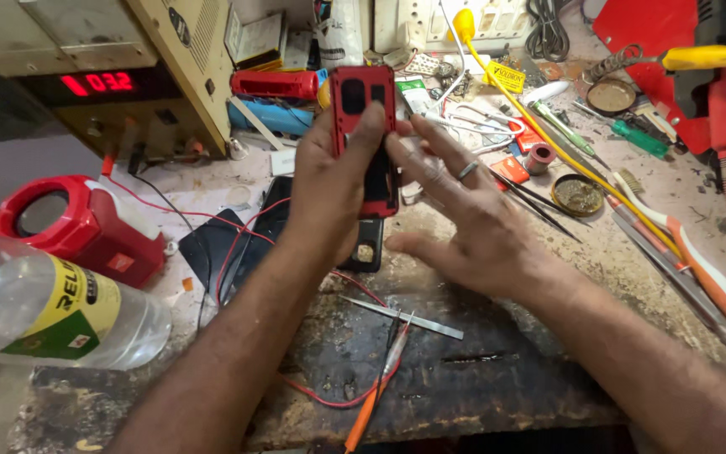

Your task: The person disassembles a mobile phone, removes the motherboard and camera module, and then reassembles the phone by placing the motherboard back into the red chassis and attaching the black back cover. The person uses a green-handled screwdriver and tweezers to manipulate small components and connectors.

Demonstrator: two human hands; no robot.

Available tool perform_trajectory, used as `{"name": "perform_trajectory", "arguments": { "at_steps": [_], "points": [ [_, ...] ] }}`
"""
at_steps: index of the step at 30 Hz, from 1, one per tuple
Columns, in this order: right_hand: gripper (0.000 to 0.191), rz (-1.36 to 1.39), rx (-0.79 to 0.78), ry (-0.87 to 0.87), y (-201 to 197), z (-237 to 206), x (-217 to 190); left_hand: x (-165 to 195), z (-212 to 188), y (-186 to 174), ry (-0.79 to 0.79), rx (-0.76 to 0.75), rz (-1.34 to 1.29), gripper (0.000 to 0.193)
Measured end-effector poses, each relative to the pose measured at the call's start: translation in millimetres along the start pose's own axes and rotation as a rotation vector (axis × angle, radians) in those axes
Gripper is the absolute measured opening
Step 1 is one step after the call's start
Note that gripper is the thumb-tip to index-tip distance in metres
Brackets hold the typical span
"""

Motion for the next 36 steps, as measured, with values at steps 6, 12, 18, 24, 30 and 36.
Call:
{"name": "perform_trajectory", "arguments": {
  "at_steps": [6,12,18,24,30,36],
  "points": [
    [0.046,-0.018,-0.569,0.609,40.7,-2.9,22.8,31.2,16.9,-25.2,0.135,0.095,0.170,0.028],
    [0.039,-0.058,-0.555,0.178,55.6,0.5,-29.7,10.6,15.0,-27.9,-0.001,0.090,0.089,0.033],
    [0.027,-0.114,-0.549,0.164,54.7,-13.6,-29.4,-4.1,14.0,-31.5,-0.052,0.041,-0.004,0.042],
    [0.021,0.151,-0.530,0.337,46.2,-20.0,1.1,1.0,11.5,-28.0,0.105,-0.060,0.279,0.046],
    [0.030,1.420,-0.384,1.006,18.3,-21.3,59.1,19.5,-17.9,10.9,0.464,-0.279,0.820,0.064],
    [0.035,1.670,-0.432,1.004,28.7,-23.0,55.0,-4.5,-39.3,39.7,0.292,-0.471,0.620,0.070]
  ]
}}
Point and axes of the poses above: each hand's wrist, its own z-axis towards the middle knuckle, its own y-axis out of the palm, x = y × z, the point moved 7 cm from there along z, towards the middle knuckle, and after that the axes turned 7 degrees about y, right-handed, at the moved point
